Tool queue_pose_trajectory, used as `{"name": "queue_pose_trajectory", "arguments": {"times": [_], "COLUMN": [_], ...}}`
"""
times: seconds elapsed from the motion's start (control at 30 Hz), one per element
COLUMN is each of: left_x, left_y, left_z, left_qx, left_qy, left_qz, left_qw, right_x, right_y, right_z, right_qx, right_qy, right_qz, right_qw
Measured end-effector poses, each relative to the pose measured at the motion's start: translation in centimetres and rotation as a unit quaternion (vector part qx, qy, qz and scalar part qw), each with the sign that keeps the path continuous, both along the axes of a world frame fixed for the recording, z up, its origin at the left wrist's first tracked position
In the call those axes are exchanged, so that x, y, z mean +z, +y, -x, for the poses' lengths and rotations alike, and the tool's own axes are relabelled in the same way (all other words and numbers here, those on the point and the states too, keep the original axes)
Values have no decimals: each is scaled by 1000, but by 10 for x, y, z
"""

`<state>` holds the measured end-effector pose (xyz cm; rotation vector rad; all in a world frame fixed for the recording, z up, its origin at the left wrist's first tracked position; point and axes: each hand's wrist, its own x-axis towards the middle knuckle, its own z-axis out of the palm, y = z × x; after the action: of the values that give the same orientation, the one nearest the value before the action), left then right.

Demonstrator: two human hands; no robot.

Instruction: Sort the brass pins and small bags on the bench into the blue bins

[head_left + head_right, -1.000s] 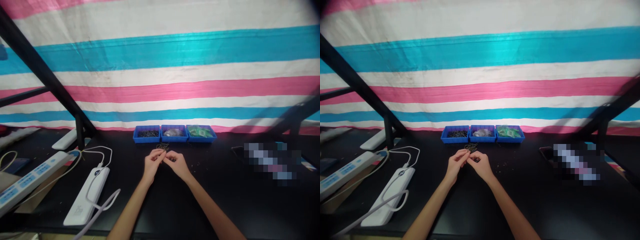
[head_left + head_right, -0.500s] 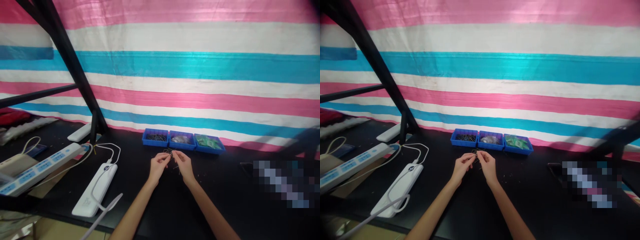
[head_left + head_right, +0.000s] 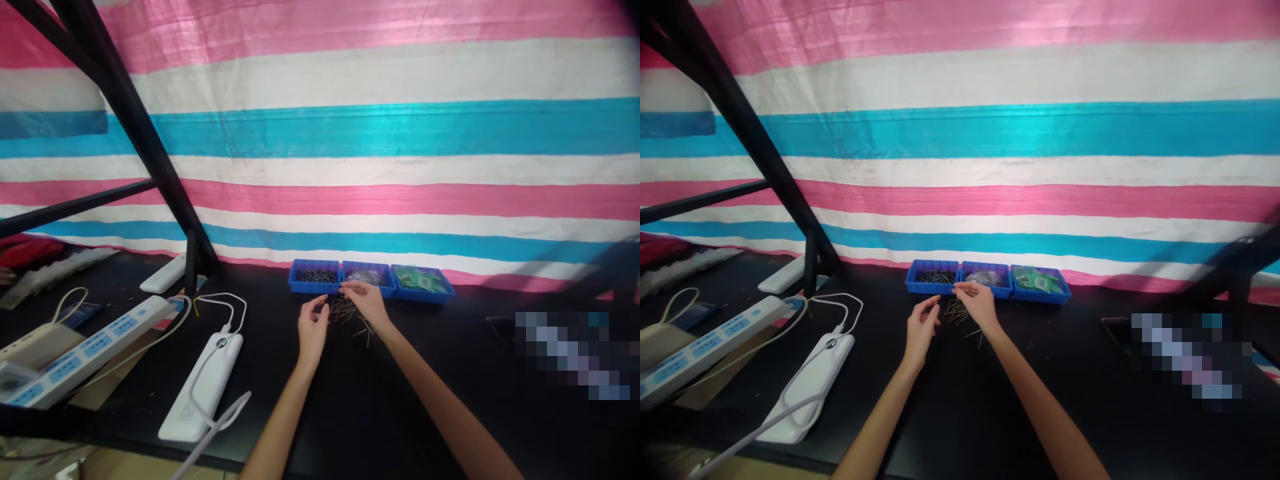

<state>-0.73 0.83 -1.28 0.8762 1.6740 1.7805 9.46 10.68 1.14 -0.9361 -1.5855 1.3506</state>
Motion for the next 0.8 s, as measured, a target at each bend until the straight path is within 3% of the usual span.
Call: {"name": "queue_pose_trajectory", "arguments": {"times": [0.17, 0.27, 0.4, 0.57, 0.67, 0.8], "left_x": [2, 3, 1, -2, -3, -2], "left_y": [-1, -1, 0, 1, 1, 1], "left_z": [11, 8, -2, -8, -8, -6], "left_qx": [12, -8, -53, -78, -83, -93], "left_qy": [-28, -26, -24, -19, -17, -16], "left_qz": [10, 16, 26, 34, 37, 45], "left_qw": [999, 999, 998, 996, 996, 995], "right_x": [2, -1, -8, -18, -21, -23], "right_y": [11, 11, 3, -5, -9, -15], "right_z": [-1, -26, -68, -92, -88, -79], "right_qx": [44, 96, 188, 168, 149, 100], "right_qy": [10, -80, -219, -269, -322, -377], "right_qz": [-8, -58, -134, -165, -189, -282], "right_qw": [999, 990, 948, 934, 916, 876]}}
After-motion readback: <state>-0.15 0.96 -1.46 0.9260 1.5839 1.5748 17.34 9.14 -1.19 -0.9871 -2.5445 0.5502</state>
